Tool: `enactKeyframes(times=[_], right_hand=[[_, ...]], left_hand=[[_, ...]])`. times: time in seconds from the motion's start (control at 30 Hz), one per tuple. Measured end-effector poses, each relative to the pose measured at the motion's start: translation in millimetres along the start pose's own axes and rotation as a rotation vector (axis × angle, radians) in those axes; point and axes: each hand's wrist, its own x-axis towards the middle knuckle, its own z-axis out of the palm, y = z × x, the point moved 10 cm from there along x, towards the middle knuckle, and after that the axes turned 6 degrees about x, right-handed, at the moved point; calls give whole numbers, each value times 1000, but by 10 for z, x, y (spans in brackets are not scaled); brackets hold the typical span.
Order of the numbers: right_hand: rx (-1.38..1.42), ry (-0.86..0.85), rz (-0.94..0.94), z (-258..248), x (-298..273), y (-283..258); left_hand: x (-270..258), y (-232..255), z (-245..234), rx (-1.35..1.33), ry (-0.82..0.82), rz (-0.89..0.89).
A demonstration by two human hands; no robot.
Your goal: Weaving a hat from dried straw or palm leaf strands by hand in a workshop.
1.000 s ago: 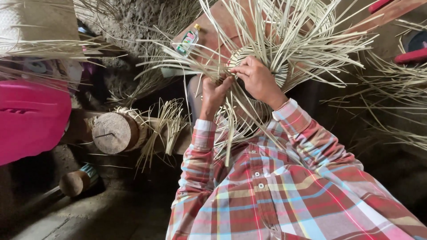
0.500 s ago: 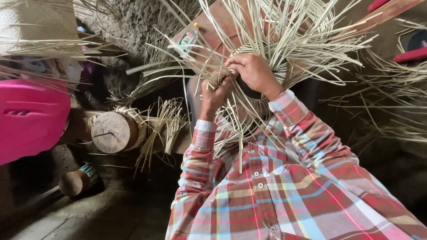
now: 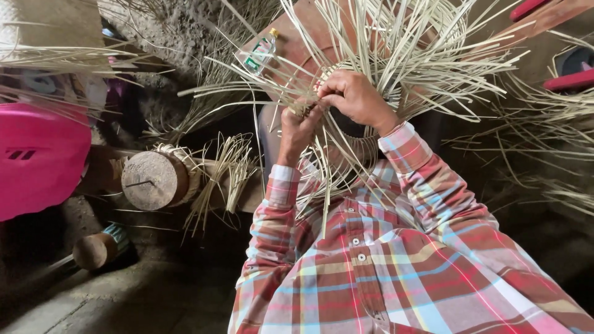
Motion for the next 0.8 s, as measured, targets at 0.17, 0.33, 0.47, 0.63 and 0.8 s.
enactKeyframes(times=[0.17,0.33,0.47,0.63,0.8], right_hand=[[8,-21,-6,-19,-18,-46],[72,-54,-9,2,0,-200],[71,-146,-134,348,28,-705],[-203,-242,-349,1044,-97,-922],[-488,-247,-494,1365,-352,-950]], left_hand=[[-9,-62,11,19,38,-35],[-11,-243,-38,132,87,-102],[0,-441,-86,148,113,-136],[22,-648,-175,20,74,-188],[-43,-885,-263,-190,10,-279]])
